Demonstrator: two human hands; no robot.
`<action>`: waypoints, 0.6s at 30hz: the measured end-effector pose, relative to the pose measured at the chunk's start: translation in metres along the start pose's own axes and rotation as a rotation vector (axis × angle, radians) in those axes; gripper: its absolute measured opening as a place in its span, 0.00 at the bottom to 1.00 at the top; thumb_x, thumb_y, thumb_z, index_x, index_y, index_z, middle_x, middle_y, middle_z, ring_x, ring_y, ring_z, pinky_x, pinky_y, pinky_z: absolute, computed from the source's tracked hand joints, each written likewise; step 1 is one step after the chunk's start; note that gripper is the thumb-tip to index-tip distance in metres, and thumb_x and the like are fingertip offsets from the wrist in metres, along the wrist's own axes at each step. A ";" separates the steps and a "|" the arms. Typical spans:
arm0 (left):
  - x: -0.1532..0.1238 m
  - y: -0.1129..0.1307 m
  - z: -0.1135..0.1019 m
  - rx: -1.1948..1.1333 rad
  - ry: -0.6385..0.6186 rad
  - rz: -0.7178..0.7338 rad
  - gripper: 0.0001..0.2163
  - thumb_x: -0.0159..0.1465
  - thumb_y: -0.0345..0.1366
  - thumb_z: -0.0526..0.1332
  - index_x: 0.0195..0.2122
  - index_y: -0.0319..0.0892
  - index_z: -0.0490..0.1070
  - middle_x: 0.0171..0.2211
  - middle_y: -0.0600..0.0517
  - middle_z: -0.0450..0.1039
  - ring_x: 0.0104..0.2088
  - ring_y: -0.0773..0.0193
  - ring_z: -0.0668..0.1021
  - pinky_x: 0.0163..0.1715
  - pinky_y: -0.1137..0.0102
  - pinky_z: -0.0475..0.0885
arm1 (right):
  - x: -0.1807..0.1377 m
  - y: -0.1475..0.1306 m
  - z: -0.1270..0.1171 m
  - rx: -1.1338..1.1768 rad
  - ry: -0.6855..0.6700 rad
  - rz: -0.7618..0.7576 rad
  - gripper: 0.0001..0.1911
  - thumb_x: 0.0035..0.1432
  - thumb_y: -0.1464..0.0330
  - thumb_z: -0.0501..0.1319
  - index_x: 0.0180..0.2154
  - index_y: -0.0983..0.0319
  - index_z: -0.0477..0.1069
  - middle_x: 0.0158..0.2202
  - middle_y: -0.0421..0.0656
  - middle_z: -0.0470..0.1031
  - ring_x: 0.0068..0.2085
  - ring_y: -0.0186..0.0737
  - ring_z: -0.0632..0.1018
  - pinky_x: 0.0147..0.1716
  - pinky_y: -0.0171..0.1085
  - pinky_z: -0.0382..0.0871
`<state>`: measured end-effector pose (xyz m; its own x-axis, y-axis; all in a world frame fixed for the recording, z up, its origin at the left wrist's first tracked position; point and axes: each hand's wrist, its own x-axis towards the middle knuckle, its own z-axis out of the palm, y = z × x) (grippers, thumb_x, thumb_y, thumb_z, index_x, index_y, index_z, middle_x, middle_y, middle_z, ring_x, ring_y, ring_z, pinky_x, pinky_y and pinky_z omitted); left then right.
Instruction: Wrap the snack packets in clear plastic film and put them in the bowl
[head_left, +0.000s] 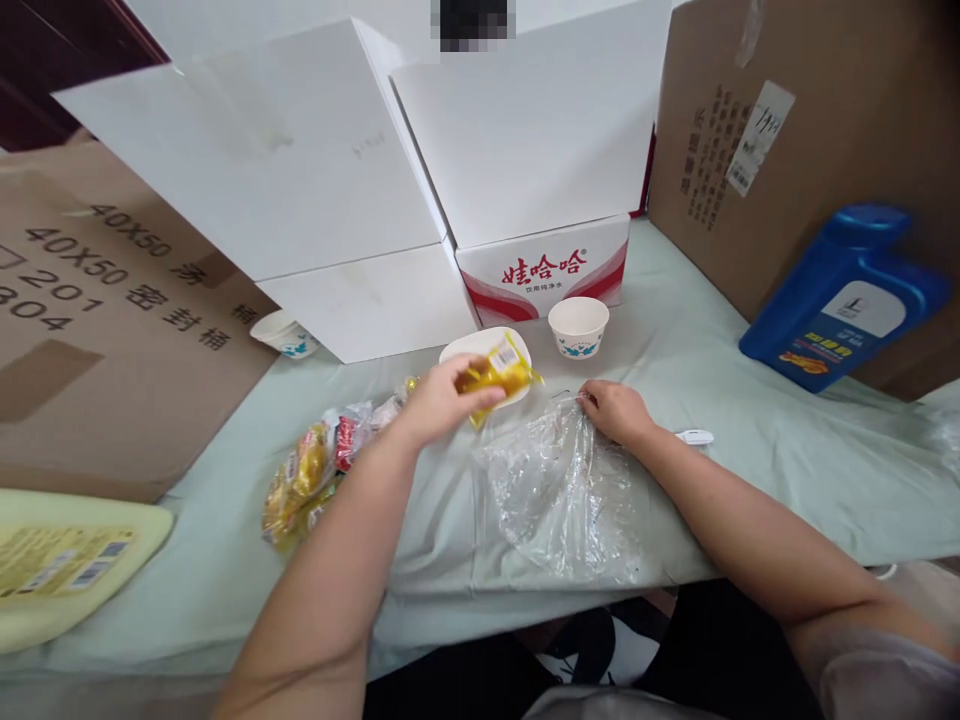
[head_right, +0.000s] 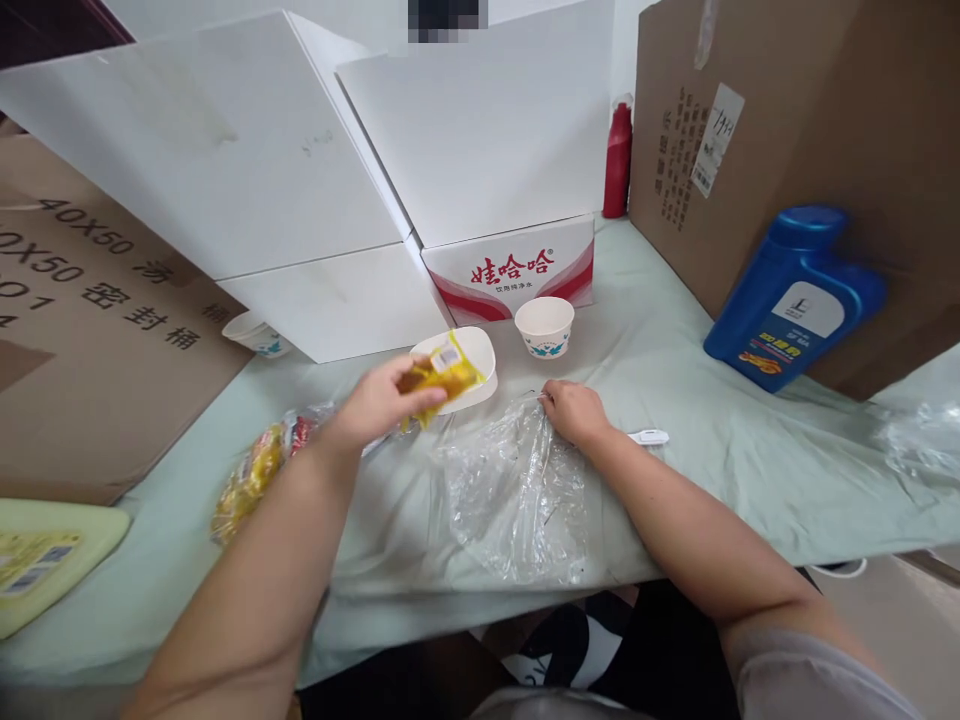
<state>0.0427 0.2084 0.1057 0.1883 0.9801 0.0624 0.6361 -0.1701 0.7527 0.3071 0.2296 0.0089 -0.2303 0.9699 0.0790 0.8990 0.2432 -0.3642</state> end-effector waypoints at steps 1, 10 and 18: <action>0.015 -0.002 -0.004 0.055 0.096 -0.025 0.27 0.55 0.48 0.67 0.52 0.39 0.68 0.48 0.44 0.73 0.47 0.52 0.76 0.48 0.59 0.72 | 0.000 0.000 -0.001 0.004 -0.005 -0.007 0.11 0.65 0.65 0.54 0.41 0.59 0.75 0.43 0.46 0.80 0.43 0.44 0.77 0.36 0.36 0.62; -0.026 -0.008 0.053 0.465 -0.162 0.326 0.26 0.52 0.46 0.69 0.50 0.43 0.69 0.55 0.44 0.69 0.58 0.48 0.69 0.58 0.55 0.65 | -0.002 -0.001 -0.001 0.076 -0.068 -0.089 0.11 0.64 0.67 0.55 0.42 0.60 0.75 0.42 0.46 0.80 0.42 0.43 0.78 0.37 0.35 0.63; -0.053 -0.048 0.047 -0.316 -0.175 -0.299 0.13 0.61 0.49 0.55 0.36 0.44 0.61 0.24 0.54 0.73 0.19 0.64 0.75 0.20 0.70 0.67 | -0.008 0.002 -0.018 0.214 -0.194 -0.209 0.10 0.64 0.66 0.56 0.36 0.58 0.76 0.32 0.40 0.79 0.31 0.36 0.75 0.30 0.32 0.61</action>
<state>0.0373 0.1603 0.0354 0.1721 0.9448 -0.2788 0.4276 0.1833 0.8852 0.3176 0.2224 0.0240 -0.4862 0.8739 0.0022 0.7313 0.4082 -0.5465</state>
